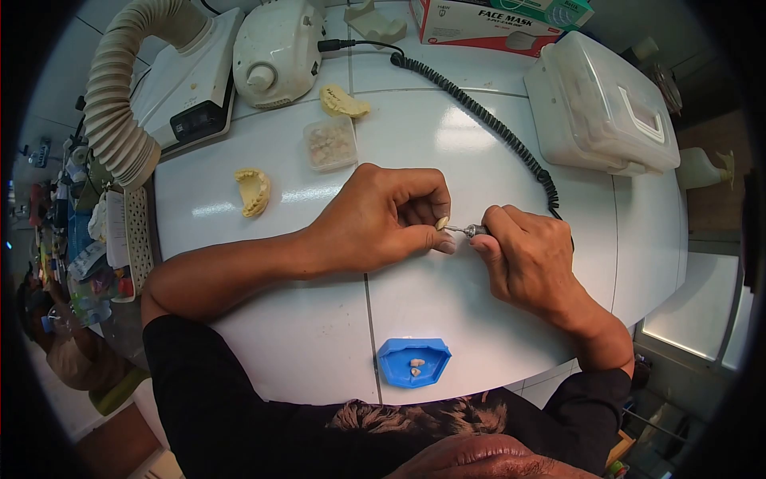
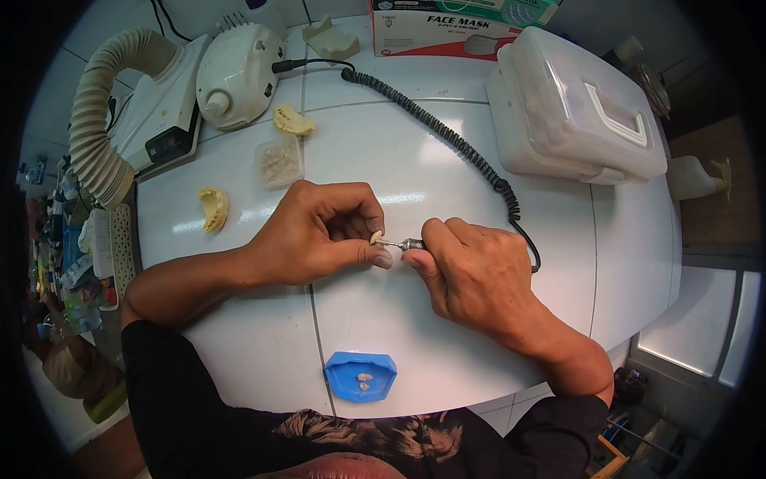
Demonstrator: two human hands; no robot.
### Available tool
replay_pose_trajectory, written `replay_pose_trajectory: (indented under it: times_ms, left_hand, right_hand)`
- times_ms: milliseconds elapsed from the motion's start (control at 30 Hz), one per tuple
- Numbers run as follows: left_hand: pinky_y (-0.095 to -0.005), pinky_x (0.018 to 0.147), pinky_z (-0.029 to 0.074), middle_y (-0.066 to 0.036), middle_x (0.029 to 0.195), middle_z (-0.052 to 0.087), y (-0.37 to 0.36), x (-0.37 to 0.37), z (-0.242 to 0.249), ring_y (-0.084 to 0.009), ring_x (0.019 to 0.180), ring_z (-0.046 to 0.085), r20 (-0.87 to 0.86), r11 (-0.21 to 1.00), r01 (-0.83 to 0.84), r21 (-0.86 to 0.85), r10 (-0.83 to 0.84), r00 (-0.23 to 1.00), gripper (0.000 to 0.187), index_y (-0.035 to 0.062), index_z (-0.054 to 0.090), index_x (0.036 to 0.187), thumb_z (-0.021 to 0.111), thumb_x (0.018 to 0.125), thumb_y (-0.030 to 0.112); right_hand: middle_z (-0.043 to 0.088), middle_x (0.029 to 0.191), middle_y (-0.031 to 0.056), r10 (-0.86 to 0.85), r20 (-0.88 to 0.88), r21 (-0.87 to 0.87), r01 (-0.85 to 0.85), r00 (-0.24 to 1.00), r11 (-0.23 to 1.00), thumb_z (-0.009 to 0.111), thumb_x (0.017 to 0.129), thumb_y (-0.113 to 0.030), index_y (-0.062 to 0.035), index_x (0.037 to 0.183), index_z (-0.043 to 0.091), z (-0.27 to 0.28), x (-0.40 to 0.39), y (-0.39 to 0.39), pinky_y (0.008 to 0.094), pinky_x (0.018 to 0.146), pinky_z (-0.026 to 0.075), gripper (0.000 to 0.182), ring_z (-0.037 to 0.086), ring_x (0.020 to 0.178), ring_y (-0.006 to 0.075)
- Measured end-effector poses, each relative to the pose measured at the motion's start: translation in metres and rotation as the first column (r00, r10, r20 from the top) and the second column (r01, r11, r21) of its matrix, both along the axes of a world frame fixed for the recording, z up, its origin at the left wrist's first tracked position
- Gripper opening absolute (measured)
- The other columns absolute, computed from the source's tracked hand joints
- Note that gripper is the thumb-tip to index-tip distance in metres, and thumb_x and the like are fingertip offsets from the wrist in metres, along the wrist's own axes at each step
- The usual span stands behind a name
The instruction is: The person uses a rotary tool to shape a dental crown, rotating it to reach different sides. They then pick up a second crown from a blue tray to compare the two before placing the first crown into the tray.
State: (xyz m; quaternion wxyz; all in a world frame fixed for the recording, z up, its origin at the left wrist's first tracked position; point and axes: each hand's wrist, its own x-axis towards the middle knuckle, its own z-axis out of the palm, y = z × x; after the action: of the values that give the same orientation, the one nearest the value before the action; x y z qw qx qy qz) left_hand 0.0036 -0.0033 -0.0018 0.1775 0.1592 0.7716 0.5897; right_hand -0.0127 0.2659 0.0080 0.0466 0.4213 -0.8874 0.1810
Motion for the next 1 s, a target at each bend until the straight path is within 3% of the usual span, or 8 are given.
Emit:
replay_pose_trajectory:
  times_ms: [367, 1000]
  left_hand:
    - [-0.023, 0.073, 0.058, -0.003, 0.092, 0.079, 0.0004, 0.0004, 0.0002, -0.0066, 0.085, 0.075, 0.03, 1.0, 0.021, 0.017, -0.022, 0.999, 0.022, 0.0014, 0.072, 0.102, 0.092, 0.094, 0.007]
    - [-0.0232, 0.07, 0.056, -0.002, 0.087, 0.079, 0.0003, 0.0003, 0.0024, -0.0059, 0.081, 0.073, 0.018, 0.999, 0.028, -0.018, -0.028, 0.999, 0.025, 0.002, 0.072, 0.103, 0.093, 0.094, 0.012]
  right_hand:
    - [0.055, 0.068, 0.0061, 0.003, 0.006, 0.016, -0.003, 1.0, 1.0, 0.069, 0.11, -0.04, -0.0088, 0.086, 0.059, 0.0028, 0.0001, -0.0014, 0.0412, 0.048, 0.044, 0.041, 0.059, 0.051, 0.028]
    - [0.054, 0.067, 0.0052, -0.03, 0.0, 0.008, 0.03, 1.0, 1.0, 0.07, 0.11, -0.041, -0.0096, 0.085, 0.058, 0.0007, 0.0009, -0.0021, 0.0402, 0.047, 0.044, 0.042, 0.058, 0.05, 0.0269]
